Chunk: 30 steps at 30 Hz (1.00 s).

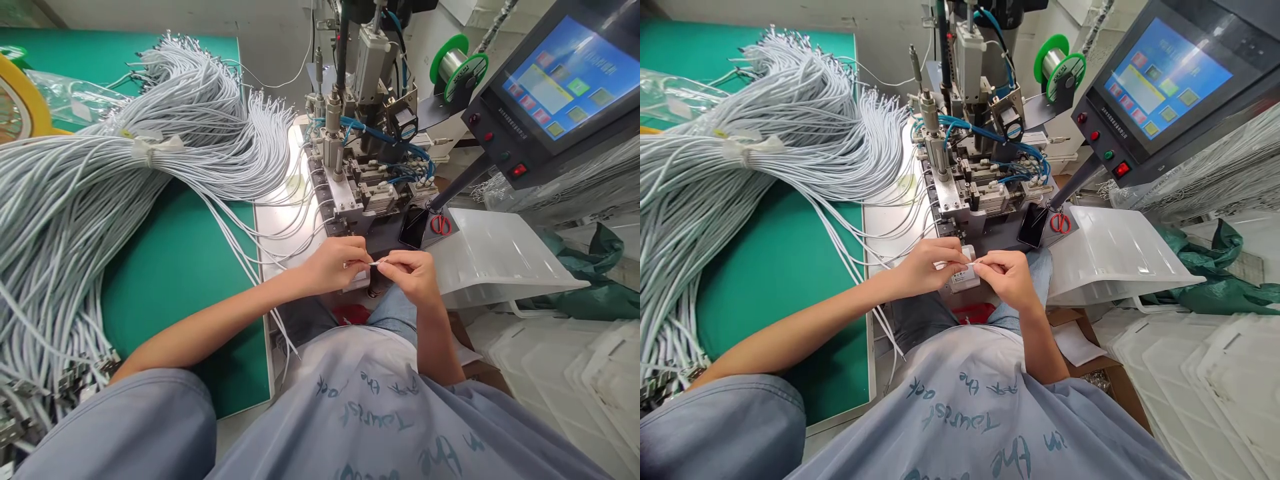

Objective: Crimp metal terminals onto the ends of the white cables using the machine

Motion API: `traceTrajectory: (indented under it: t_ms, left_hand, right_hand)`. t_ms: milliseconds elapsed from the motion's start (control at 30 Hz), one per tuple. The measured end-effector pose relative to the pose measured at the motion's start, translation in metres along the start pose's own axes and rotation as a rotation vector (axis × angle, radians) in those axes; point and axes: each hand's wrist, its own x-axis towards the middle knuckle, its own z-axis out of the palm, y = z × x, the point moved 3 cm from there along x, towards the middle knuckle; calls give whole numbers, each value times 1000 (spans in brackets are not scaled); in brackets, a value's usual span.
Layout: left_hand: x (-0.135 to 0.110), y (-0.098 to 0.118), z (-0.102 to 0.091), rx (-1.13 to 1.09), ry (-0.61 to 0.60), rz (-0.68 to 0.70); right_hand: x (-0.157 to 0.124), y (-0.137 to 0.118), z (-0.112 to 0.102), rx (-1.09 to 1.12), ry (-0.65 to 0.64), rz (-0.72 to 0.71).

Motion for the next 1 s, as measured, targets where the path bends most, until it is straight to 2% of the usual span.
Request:
traceTrajectory:
  t_ms: [133, 200, 267, 333, 400, 500, 667, 767, 833, 900, 1000]
  left_hand:
    - [1, 2, 1, -75, 53, -54]
    - [0, 1, 1, -40, 76, -53]
    - [-1, 1, 1, 86, 74, -4]
    - [-2, 1, 1, 271, 44, 68]
    - [-3, 0, 1, 409, 10, 124]
    - [-3, -2, 0, 353, 43, 89]
    - [-2, -15, 6, -135, 128, -226]
    - [-1, -22, 11, -312, 120, -315]
    - [0, -26, 10, -330, 83, -330]
    - [2, -31, 7, -254, 9, -304]
    - [6, -42, -1, 52, -142, -212]
  right_hand:
    - [-9, 3, 13, 37, 183, -14]
    - [-13, 2, 18, -43, 300, -61]
    - [-15, -1, 20, -168, 361, -139]
    - [-11, -4, 18, -254, 311, -197]
    - [-5, -5, 15, -260, 184, -203]
    - [3, -2, 11, -224, 85, -212]
    - [9, 8, 19, -150, 243, -249]
    - [11, 17, 29, -68, 325, -206]
    - [13, 23, 33, -13, 358, -149]
    - [17, 31, 35, 22, 357, -89]
    - [30, 49, 35, 52, 268, -9]
